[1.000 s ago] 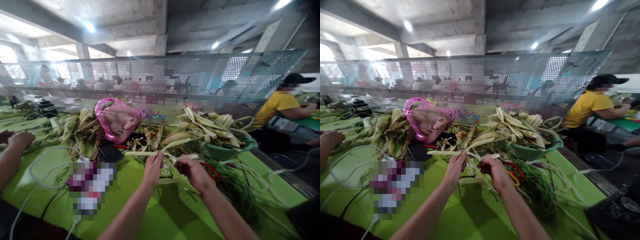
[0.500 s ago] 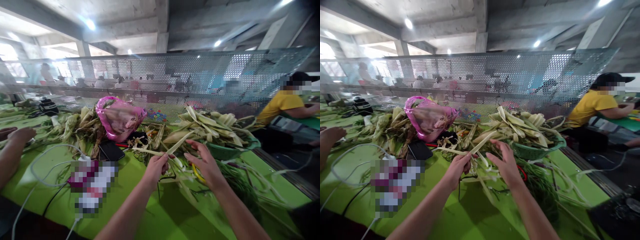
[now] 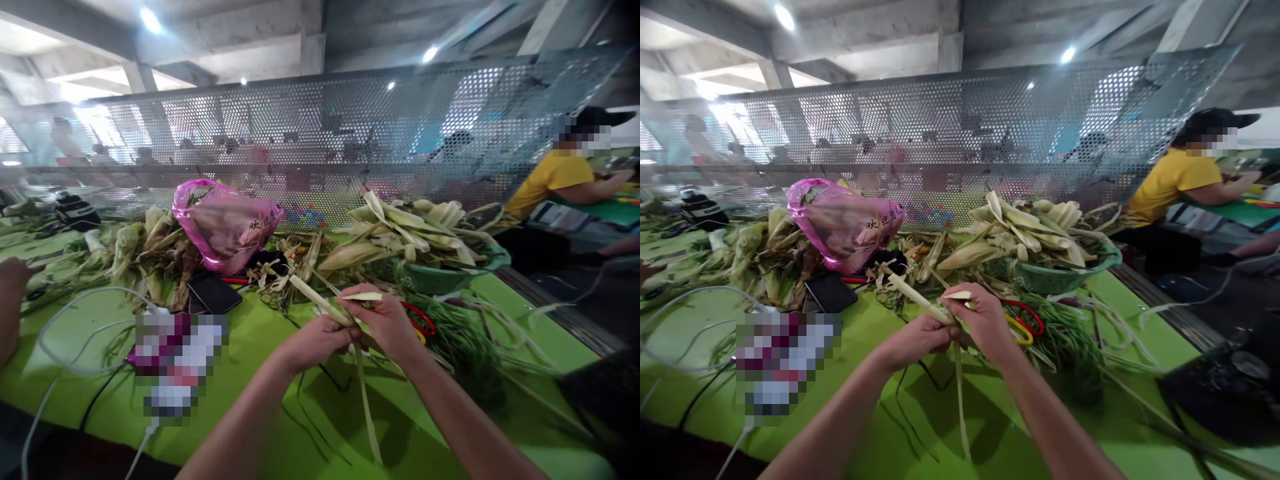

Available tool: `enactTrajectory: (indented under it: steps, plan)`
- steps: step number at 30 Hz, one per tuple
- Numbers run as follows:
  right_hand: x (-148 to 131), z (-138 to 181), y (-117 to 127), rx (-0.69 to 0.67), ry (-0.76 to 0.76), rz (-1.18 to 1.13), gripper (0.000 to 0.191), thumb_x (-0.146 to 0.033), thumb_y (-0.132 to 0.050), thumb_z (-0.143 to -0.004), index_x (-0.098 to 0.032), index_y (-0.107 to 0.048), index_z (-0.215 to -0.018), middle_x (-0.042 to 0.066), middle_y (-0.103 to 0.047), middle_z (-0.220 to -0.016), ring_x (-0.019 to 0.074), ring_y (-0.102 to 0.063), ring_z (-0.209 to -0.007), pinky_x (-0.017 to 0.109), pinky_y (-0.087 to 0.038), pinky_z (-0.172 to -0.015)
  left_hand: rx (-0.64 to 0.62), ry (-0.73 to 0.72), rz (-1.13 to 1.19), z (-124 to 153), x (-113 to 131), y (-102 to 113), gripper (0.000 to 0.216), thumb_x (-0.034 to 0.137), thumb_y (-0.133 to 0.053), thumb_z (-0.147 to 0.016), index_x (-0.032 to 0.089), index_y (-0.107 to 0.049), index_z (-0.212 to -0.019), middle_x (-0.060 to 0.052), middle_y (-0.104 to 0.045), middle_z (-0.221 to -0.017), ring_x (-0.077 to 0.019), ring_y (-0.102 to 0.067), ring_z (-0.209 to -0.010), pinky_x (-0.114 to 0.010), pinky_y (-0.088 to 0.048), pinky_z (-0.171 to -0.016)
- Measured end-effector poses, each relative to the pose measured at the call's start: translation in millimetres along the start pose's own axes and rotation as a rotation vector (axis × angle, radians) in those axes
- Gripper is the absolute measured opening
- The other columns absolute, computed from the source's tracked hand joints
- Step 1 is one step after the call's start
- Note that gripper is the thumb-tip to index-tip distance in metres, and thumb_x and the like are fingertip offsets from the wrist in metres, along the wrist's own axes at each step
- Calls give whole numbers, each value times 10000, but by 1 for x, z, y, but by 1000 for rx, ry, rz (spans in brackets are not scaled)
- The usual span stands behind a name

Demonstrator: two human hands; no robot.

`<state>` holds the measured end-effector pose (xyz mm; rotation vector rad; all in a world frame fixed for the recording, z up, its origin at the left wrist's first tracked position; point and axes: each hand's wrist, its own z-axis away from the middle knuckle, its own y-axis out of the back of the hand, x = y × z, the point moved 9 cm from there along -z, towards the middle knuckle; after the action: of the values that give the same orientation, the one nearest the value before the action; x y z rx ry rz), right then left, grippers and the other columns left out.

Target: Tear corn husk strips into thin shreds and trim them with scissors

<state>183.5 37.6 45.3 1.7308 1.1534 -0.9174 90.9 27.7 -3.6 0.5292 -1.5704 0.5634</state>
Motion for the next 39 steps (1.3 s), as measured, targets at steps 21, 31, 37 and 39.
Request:
enactTrajectory:
  steps: [21,31,37,39]
  plan:
    - [20,-6,-2,-159,-206,-192,298,-414,-797,-645,-200,-697,-826,16,-685,-755,173,-604,-724,297,-476,-714,339,-116,346,2,10,34,408,546,-611,-752,163,-479,-704,50,-394,-573,-63,-309,-500,-222,-217,-483]
    - [10,3,-13,-239,-247,-215,294,-438,-692,-756,-223,-738,-952,50,-716,-890,226,-638,-860,350,-486,-811,281,-80,152,-1,6,31,437,576,-608,-748,143,-544,-735,54,-359,-550,-66,-283,-505,-239,-180,-489]
    - [-9,3,-14,-274,-60,-42,277,-409,-605,-834,-265,-735,-1031,56,-669,-1057,240,-590,-1037,353,-431,-937,266,-36,153,-1,2,28,471,606,-616,-718,147,-524,-672,55,-352,-524,-64,-270,-493,-242,-166,-485]
    - [-1,2,-12,-246,-111,-80,329,-408,-628,-819,-259,-698,-1105,59,-679,-1073,246,-599,-1028,376,-438,-930,292,-52,154,-1,4,31,468,607,-593,-737,150,-512,-674,45,-383,-537,-69,-299,-502,-241,-187,-493]
